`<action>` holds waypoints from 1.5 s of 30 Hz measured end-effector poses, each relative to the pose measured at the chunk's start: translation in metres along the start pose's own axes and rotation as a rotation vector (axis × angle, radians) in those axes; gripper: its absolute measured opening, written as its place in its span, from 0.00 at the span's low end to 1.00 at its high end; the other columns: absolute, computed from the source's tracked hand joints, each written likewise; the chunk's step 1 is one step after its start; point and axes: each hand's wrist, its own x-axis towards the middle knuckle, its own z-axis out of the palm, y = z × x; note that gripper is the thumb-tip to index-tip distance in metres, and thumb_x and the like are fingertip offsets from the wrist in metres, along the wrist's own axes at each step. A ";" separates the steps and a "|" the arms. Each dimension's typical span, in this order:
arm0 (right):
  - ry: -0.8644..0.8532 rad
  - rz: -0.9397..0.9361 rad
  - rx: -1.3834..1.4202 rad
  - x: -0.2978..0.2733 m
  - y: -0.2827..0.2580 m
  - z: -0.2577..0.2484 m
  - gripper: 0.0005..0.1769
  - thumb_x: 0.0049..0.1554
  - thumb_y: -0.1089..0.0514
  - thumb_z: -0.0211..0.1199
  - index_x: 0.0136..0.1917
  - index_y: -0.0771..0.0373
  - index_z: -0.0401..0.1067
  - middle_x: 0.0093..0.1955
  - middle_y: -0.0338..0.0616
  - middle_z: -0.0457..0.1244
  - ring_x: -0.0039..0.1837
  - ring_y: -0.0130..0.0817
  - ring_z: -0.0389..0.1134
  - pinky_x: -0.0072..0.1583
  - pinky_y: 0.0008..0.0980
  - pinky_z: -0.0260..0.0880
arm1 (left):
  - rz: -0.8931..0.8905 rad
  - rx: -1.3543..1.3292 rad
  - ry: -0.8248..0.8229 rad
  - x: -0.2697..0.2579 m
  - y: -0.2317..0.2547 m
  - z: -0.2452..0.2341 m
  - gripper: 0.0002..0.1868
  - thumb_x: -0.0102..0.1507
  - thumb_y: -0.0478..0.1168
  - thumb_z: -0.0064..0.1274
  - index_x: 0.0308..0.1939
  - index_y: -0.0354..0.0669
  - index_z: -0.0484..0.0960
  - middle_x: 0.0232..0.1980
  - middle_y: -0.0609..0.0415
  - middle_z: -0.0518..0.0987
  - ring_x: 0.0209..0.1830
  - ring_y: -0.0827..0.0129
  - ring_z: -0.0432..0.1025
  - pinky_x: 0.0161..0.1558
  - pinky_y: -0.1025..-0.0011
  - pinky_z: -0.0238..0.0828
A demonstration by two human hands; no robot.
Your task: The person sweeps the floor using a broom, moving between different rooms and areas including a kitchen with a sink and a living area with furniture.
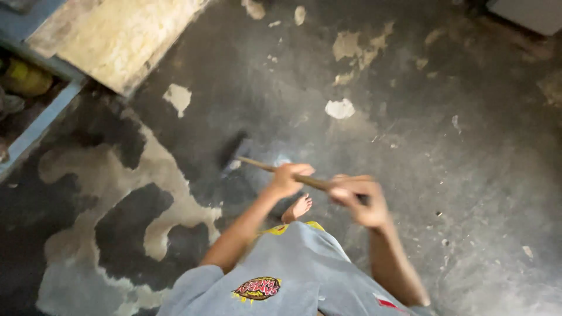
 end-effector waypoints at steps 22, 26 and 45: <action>0.179 -0.015 -0.194 0.145 -0.065 -0.107 0.08 0.51 0.57 0.71 0.40 0.62 0.75 0.38 0.40 0.67 0.41 0.37 0.70 0.47 0.35 0.68 | 0.525 0.110 -0.437 0.242 0.008 0.108 0.07 0.64 0.48 0.56 0.46 0.63 0.85 0.39 0.66 0.82 0.43 0.61 0.74 0.55 0.63 0.71; 0.404 -0.007 0.000 0.195 0.020 -0.146 0.16 0.50 0.51 0.65 0.42 0.68 0.76 0.32 0.39 0.66 0.32 0.26 0.64 0.37 0.29 0.63 | 0.406 0.099 -0.445 0.321 -0.052 -0.018 0.24 0.45 0.41 0.54 0.46 0.56 0.87 0.46 0.59 0.86 0.38 0.56 0.75 0.48 0.61 0.70; -0.060 0.372 -0.807 0.501 0.107 -0.092 0.08 0.51 0.60 0.66 0.41 0.69 0.74 0.34 0.56 0.66 0.40 0.59 0.66 0.46 0.54 0.62 | 0.605 -0.085 -0.718 0.470 -0.143 -0.048 0.17 0.64 0.45 0.49 0.56 0.51 0.82 0.50 0.57 0.81 0.53 0.68 0.73 0.63 0.64 0.63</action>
